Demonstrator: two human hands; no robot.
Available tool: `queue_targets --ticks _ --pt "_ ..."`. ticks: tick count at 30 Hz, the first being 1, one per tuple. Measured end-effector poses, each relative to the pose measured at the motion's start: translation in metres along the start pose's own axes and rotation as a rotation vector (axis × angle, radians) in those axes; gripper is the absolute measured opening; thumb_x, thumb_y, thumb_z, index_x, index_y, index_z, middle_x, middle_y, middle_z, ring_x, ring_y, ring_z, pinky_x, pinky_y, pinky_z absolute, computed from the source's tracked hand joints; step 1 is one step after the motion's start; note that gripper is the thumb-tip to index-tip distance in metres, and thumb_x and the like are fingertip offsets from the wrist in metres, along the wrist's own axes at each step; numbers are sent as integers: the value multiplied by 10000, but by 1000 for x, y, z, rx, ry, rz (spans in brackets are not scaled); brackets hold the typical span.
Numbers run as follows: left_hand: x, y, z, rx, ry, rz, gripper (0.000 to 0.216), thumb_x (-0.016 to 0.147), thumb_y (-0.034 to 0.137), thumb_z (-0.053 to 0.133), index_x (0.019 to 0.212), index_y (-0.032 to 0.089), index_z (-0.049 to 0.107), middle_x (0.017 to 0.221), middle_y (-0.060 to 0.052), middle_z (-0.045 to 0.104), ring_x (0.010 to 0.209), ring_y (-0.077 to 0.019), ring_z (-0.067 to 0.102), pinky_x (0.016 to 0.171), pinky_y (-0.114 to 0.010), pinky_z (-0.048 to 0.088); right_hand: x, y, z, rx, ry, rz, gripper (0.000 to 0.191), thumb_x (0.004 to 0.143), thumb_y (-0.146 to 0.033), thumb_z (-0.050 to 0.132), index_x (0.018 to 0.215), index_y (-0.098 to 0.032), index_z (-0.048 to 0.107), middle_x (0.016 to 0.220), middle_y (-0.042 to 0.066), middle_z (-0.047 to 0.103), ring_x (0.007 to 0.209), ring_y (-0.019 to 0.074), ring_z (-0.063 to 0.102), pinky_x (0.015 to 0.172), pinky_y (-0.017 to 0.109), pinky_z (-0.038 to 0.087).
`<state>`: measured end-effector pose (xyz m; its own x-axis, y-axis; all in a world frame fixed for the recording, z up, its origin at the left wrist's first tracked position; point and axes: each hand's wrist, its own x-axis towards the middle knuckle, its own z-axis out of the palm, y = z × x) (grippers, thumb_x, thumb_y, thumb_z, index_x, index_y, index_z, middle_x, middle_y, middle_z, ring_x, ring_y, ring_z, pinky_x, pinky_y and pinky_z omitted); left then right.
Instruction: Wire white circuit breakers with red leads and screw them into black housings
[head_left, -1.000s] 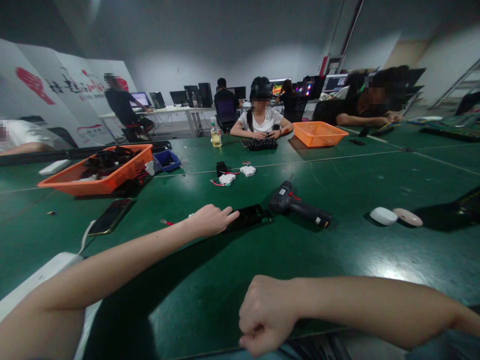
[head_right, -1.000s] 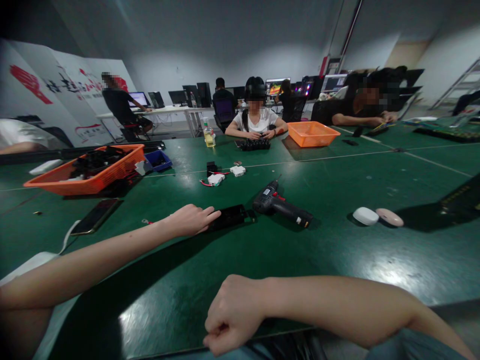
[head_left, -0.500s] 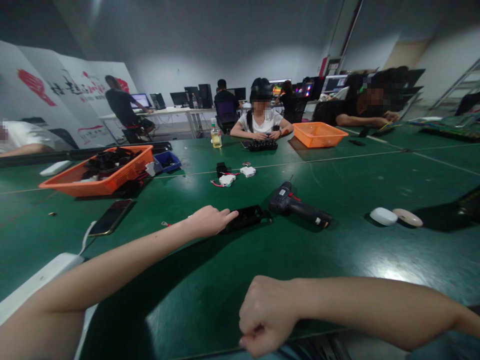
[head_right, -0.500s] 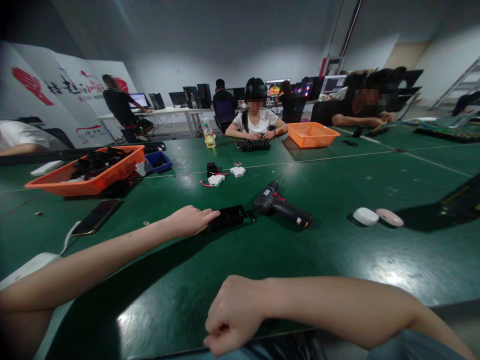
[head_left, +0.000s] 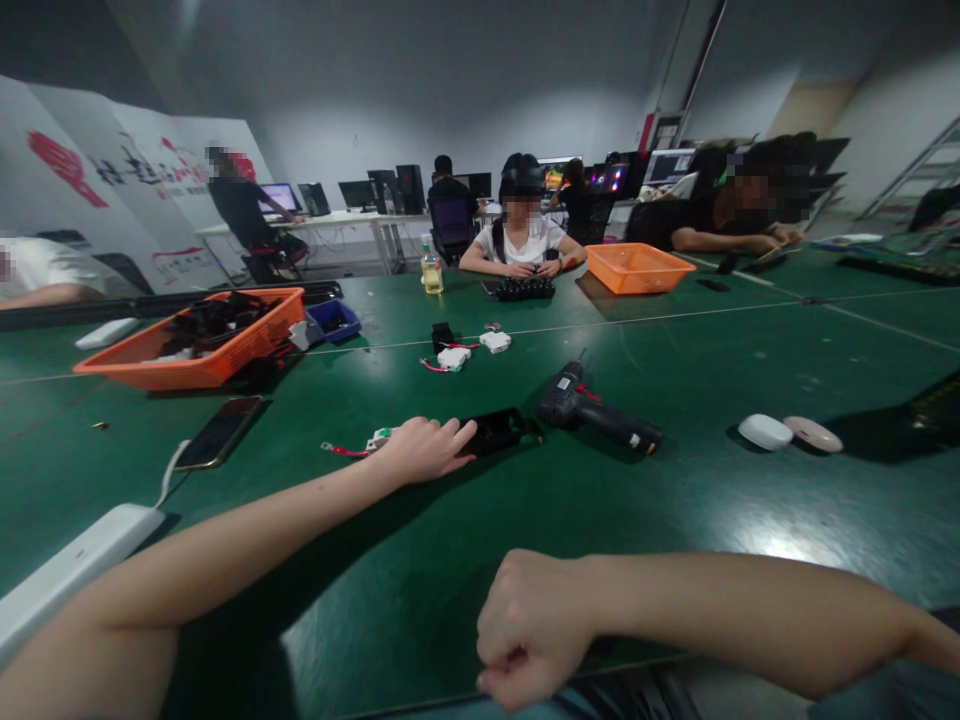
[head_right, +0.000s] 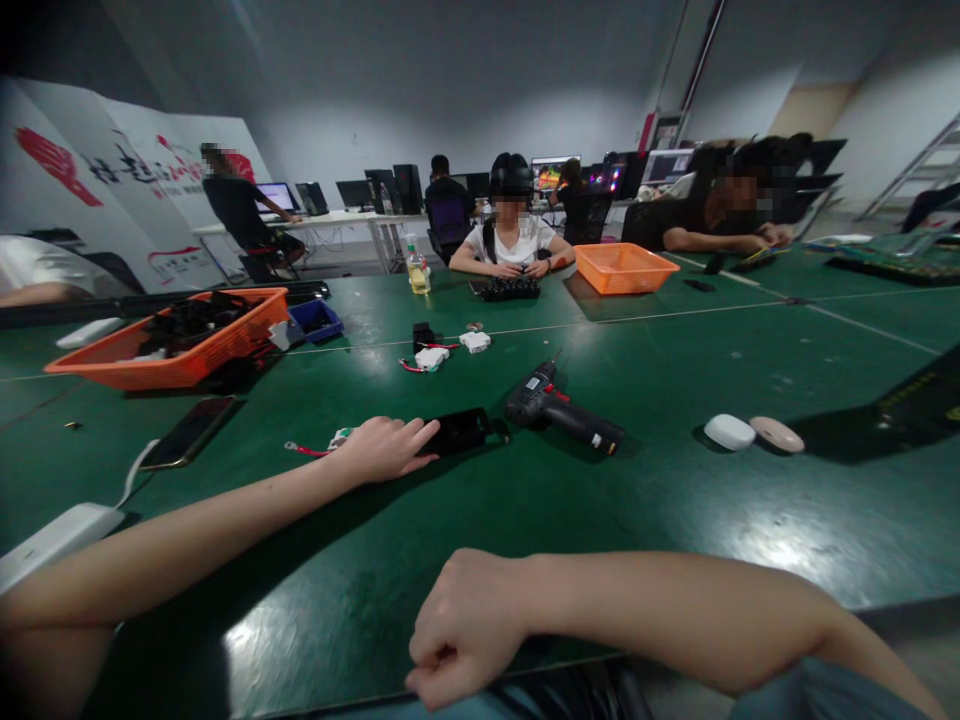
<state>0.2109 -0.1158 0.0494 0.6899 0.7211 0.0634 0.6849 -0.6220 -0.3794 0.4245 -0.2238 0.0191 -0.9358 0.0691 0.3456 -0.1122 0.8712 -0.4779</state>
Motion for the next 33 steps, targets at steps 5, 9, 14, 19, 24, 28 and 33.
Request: queue_targets --ticks 5,9,14,19,24,28,33 --pt "-2 1 13 81 98 -1 479 1017 521 299 1298 192 505 883 -87 664 685 -201 679 535 -266 382 0 0 0 -3 -12 17 311 783 -320 626 514 -205 522 508 -68 575 516 78 518 426 222 248" --pt "-4 1 16 135 161 14 474 1026 502 278 1282 190 527 861 -81 663 659 -192 672 516 -264 370 1 -1 -3 2 -18 13 328 786 -309 623 502 -203 498 498 -67 560 503 80 500 425 228 242" --pt "-4 -1 19 142 187 26 471 1031 486 273 1280 187 539 797 -72 658 628 -201 667 507 -268 376 1 -1 -2 -2 -7 11 330 789 -310 617 503 -206 490 498 -65 563 506 82 504 426 231 247" --pt "0 -1 23 93 171 -20 491 1031 482 272 1297 166 537 833 -102 670 652 -217 674 521 -277 403 1 0 -1 -14 -15 15 316 786 -313 627 511 -207 513 502 -67 568 511 82 514 424 229 248" --pt "4 1 23 23 141 -114 505 1030 477 264 1312 159 536 865 -130 675 677 -239 684 545 -293 432 0 -1 -2 -42 -46 28 320 784 -316 635 514 -205 504 513 -65 581 516 80 512 428 229 241" --pt "6 4 22 24 93 -223 519 1038 445 216 1330 139 515 890 -156 681 699 -271 700 557 -311 452 0 -1 0 -38 -32 22 325 789 -318 624 508 -207 503 506 -65 572 514 83 504 424 231 239" --pt "6 3 19 -13 1 -418 513 1035 439 201 1305 136 515 892 -180 692 748 -314 717 609 -341 495 0 -2 -1 -37 -49 29 318 787 -310 629 512 -204 509 517 -63 579 525 82 518 429 225 248"
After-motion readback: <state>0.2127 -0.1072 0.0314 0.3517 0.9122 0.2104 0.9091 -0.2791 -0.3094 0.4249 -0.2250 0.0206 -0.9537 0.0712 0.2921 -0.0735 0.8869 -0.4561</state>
